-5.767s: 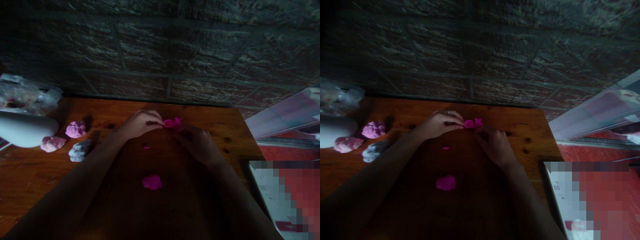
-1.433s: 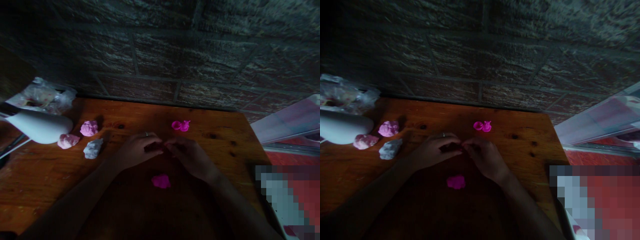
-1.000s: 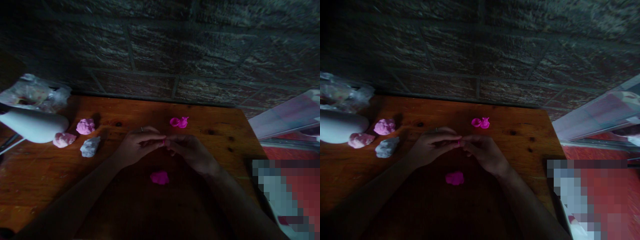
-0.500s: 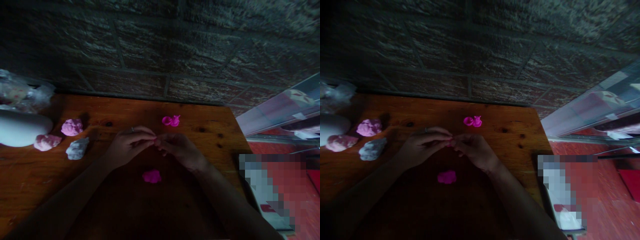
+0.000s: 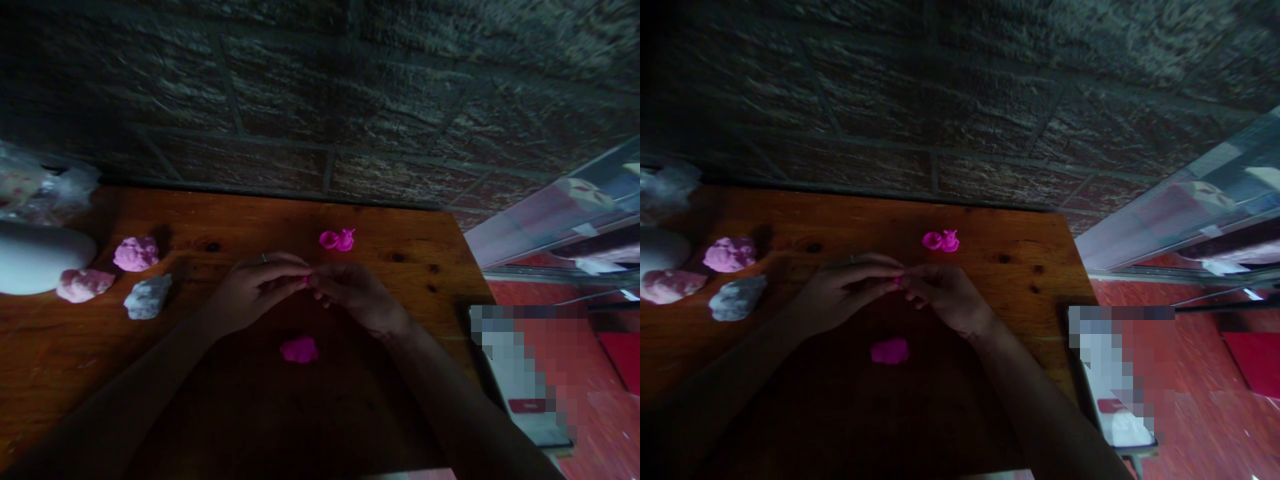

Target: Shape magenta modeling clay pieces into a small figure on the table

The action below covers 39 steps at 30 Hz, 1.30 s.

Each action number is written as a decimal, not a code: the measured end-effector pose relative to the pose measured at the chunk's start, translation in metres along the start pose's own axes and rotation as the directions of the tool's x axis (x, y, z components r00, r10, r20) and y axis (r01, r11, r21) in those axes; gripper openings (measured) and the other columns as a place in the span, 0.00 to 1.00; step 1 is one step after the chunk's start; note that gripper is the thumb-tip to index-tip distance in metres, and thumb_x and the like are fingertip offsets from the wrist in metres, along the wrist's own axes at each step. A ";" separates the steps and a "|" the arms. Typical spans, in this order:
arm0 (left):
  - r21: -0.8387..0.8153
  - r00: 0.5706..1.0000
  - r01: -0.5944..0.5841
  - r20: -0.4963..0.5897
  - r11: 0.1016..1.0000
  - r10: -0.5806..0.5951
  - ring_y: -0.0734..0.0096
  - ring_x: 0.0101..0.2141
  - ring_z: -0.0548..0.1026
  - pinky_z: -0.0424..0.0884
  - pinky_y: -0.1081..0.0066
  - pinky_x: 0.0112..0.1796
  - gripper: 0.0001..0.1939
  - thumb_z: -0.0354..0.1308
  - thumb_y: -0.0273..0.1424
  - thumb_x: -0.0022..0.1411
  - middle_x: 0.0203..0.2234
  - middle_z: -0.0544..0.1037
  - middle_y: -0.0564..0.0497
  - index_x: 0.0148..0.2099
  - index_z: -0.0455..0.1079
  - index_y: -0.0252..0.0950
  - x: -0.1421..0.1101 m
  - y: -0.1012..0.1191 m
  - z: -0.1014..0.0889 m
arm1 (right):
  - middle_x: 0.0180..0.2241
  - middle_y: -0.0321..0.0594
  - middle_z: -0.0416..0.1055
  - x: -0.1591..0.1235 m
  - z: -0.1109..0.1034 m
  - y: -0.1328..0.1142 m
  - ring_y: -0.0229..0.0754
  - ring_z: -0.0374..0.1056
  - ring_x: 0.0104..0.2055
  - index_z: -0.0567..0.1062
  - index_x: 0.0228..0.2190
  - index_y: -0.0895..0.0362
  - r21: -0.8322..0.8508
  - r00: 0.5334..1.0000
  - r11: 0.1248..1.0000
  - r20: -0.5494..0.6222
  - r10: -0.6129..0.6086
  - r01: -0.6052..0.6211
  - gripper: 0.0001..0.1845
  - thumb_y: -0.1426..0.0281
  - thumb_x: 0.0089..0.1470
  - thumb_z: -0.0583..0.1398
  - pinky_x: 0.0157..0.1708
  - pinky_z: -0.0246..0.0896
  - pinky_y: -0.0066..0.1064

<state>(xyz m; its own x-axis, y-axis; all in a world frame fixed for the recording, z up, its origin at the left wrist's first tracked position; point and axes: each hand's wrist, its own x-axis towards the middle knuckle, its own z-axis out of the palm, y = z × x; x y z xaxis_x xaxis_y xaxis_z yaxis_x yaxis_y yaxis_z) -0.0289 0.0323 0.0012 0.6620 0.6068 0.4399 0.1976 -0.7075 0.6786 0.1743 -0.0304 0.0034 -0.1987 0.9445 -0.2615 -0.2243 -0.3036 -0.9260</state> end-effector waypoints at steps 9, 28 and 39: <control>0.074 0.999 -0.021 -0.040 0.997 0.024 0.72 0.41 0.83 0.78 0.75 0.44 0.06 0.60 0.25 0.68 0.42 0.85 0.49 0.44 0.79 0.37 0.000 0.002 0.001 | 0.29 0.37 0.75 0.001 0.002 0.000 0.34 0.65 0.30 0.82 0.30 0.56 -0.020 1.000 1.000 -0.005 -0.021 0.021 0.21 0.51 0.47 0.71 0.30 0.62 0.28; 0.075 0.998 0.061 -0.022 0.995 -0.060 0.71 0.41 0.84 0.78 0.73 0.46 0.08 0.56 0.26 0.69 0.43 0.86 0.49 0.43 0.78 0.37 -0.001 0.008 0.001 | 0.29 0.36 0.75 -0.002 0.004 0.000 0.33 0.65 0.28 0.82 0.29 0.57 0.006 1.000 1.000 0.006 0.031 -0.031 0.21 0.51 0.48 0.71 0.30 0.62 0.26; -0.032 0.994 0.110 -0.020 0.993 -0.111 0.68 0.42 0.84 0.80 0.72 0.45 0.09 0.59 0.31 0.69 0.43 0.86 0.49 0.46 0.80 0.38 -0.001 0.003 0.002 | 0.29 0.37 0.76 -0.002 0.003 0.000 0.34 0.66 0.29 0.82 0.30 0.56 -0.021 1.000 0.999 -0.017 0.025 -0.025 0.18 0.53 0.51 0.70 0.29 0.62 0.26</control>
<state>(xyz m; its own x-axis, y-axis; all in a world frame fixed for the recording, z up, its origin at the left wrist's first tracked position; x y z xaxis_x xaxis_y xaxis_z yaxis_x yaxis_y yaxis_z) -0.0274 0.0285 0.0014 0.6216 0.6884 0.3738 0.2459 -0.6245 0.7413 0.1719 -0.0320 0.0050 -0.1884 0.9387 -0.2887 -0.1995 -0.3244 -0.9246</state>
